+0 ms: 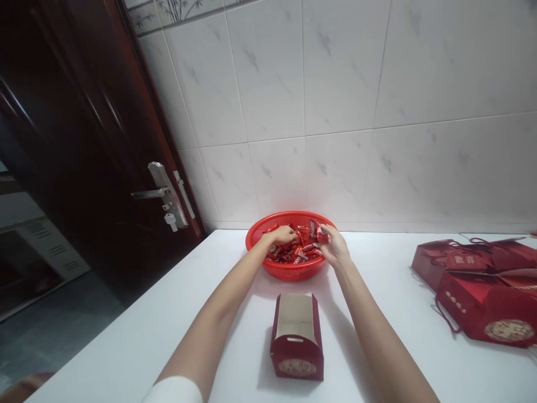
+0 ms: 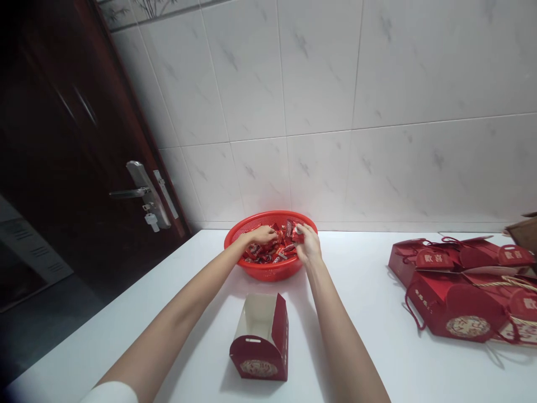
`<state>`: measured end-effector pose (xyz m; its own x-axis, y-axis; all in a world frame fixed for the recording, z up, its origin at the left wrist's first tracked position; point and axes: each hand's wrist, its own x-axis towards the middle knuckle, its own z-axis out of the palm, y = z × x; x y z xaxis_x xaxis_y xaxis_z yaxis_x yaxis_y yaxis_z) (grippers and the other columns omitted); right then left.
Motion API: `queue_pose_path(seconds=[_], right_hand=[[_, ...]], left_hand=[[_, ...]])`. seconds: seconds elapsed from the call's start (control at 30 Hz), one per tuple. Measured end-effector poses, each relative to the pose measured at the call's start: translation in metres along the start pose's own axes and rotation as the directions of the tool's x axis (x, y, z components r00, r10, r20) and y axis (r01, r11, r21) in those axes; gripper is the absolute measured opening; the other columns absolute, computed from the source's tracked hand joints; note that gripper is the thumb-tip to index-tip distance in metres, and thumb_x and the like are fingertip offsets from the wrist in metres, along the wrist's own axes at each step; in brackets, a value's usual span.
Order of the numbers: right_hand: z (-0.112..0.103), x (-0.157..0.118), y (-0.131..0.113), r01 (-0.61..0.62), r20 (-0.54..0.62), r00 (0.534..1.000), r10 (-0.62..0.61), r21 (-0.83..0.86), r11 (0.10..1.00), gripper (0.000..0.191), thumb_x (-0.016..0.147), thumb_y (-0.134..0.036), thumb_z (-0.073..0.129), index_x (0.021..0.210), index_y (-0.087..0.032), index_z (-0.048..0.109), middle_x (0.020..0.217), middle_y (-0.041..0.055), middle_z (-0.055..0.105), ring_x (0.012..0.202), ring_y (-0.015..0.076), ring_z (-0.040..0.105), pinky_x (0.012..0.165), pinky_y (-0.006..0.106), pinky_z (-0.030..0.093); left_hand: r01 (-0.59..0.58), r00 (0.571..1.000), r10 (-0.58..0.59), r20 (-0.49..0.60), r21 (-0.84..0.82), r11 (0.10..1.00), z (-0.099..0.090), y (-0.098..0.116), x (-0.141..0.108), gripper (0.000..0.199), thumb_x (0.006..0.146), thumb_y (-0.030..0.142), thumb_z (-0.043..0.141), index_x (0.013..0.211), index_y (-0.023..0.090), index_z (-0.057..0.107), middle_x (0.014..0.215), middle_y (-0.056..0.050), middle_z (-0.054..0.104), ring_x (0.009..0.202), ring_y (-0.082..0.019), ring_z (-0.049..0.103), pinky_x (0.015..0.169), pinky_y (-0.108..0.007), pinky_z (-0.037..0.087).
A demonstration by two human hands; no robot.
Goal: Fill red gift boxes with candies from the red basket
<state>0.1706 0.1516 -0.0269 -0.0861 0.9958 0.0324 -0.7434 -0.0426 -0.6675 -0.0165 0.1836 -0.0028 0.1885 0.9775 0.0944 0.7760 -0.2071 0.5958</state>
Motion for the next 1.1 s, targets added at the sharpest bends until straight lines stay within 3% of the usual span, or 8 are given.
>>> queue_pose_path(seconds=[0.13,0.27,0.43,0.6,0.7,0.8,0.97,1.1], right_hand=[[0.002,-0.003,-0.002,-0.007,0.035,0.999,0.007,-0.003,1.000,0.031,0.051,-0.019,0.087,0.065,-0.021,0.059,0.060,-0.0082,0.061,0.057,0.0094,0.057,0.053,0.022,0.049],[0.004,-0.007,-0.004,-0.030,0.080,0.996,0.032,-0.027,0.999,0.032,0.049,-0.018,0.089,0.070,-0.020,0.064,0.062,-0.0066,0.063,0.056,0.0094,0.056,0.048,0.020,0.046],[0.005,-0.009,-0.005,-0.021,0.131,0.991,0.030,-0.068,0.997,0.033,0.049,-0.019,0.089,0.074,-0.019,0.069,0.070,-0.0045,0.068,0.063,0.0097,0.059,0.053,0.020,0.049],[0.004,-0.011,-0.006,-0.031,0.143,0.989,0.046,-0.105,0.994,0.036,0.049,-0.020,0.090,0.077,-0.021,0.067,0.074,-0.0027,0.071,0.063,0.0124,0.060,0.052,0.024,0.050],[0.004,-0.013,-0.006,-0.036,0.144,0.988,0.056,-0.132,0.991,0.041,0.047,-0.021,0.092,0.081,-0.022,0.068,0.074,-0.0030,0.070,0.063,0.0128,0.060,0.052,0.025,0.051],[0.004,-0.014,-0.007,-0.034,0.161,0.985,0.062,-0.167,0.985,0.043,0.047,-0.023,0.092,0.084,-0.022,0.069,0.073,-0.0029,0.070,0.060,0.0120,0.059,0.050,0.024,0.050],[0.007,-0.015,-0.010,-0.032,0.155,0.986,0.059,-0.175,0.984,0.043,0.045,-0.023,0.092,0.082,-0.021,0.069,0.071,-0.0037,0.068,0.059,0.0103,0.058,0.050,0.022,0.048],[0.011,-0.019,-0.013,-0.049,0.168,0.983,0.075,-0.157,0.986,0.043,0.045,-0.023,0.092,0.080,-0.022,0.068,0.070,-0.0048,0.068,0.061,0.0122,0.059,0.056,0.026,0.054]], left_hand=[[-0.063,0.996,0.072,0.059,-0.145,0.987,-0.009,0.006,-0.014,0.031,0.078,0.042,0.058,0.059,0.018,0.053,0.058,0.001,0.050,0.054,-0.013,0.044,0.054,-0.026,0.034],[-0.223,0.975,0.203,-0.094,-0.437,0.871,-0.006,0.014,-0.035,0.044,0.076,0.058,0.065,0.066,0.016,0.057,0.065,0.001,0.053,0.060,-0.012,0.047,0.059,-0.025,0.037],[-0.308,0.944,0.172,-0.280,-0.572,0.760,0.001,0.015,-0.053,0.047,0.068,0.059,0.074,0.067,0.015,0.060,0.065,0.001,0.056,0.063,-0.013,0.050,0.063,-0.026,0.041],[-0.361,0.902,0.102,-0.419,-0.606,0.709,0.003,0.009,-0.061,0.039,0.067,0.051,0.078,0.074,0.014,0.066,0.070,-0.001,0.061,0.069,-0.015,0.055,0.072,-0.028,0.046],[-0.331,0.896,0.043,-0.442,-0.598,0.730,0.004,0.004,-0.062,0.048,0.067,0.044,0.078,0.103,0.014,0.070,0.076,-0.002,0.064,0.072,-0.016,0.058,0.072,-0.028,0.048],[-0.295,0.899,0.034,-0.437,-0.545,0.785,0.006,0.001,-0.061,0.057,0.073,0.039,0.073,0.124,0.016,0.063,0.076,-0.001,0.064,0.067,-0.014,0.057,0.065,-0.026,0.047],[-0.382,0.879,0.148,-0.453,-0.482,0.789,0.010,0.004,-0.058,0.031,0.080,0.034,0.066,0.105,0.017,0.071,0.111,-0.009,0.070,0.100,-0.022,0.065,0.089,-0.032,0.051],[-0.347,0.912,0.162,-0.376,-0.498,0.795,0.010,0.010,-0.060,0.035,0.079,0.036,0.067,0.109,0.017,0.070,0.115,-0.010,0.070,0.106,-0.024,0.064,0.092,-0.035,0.051]])
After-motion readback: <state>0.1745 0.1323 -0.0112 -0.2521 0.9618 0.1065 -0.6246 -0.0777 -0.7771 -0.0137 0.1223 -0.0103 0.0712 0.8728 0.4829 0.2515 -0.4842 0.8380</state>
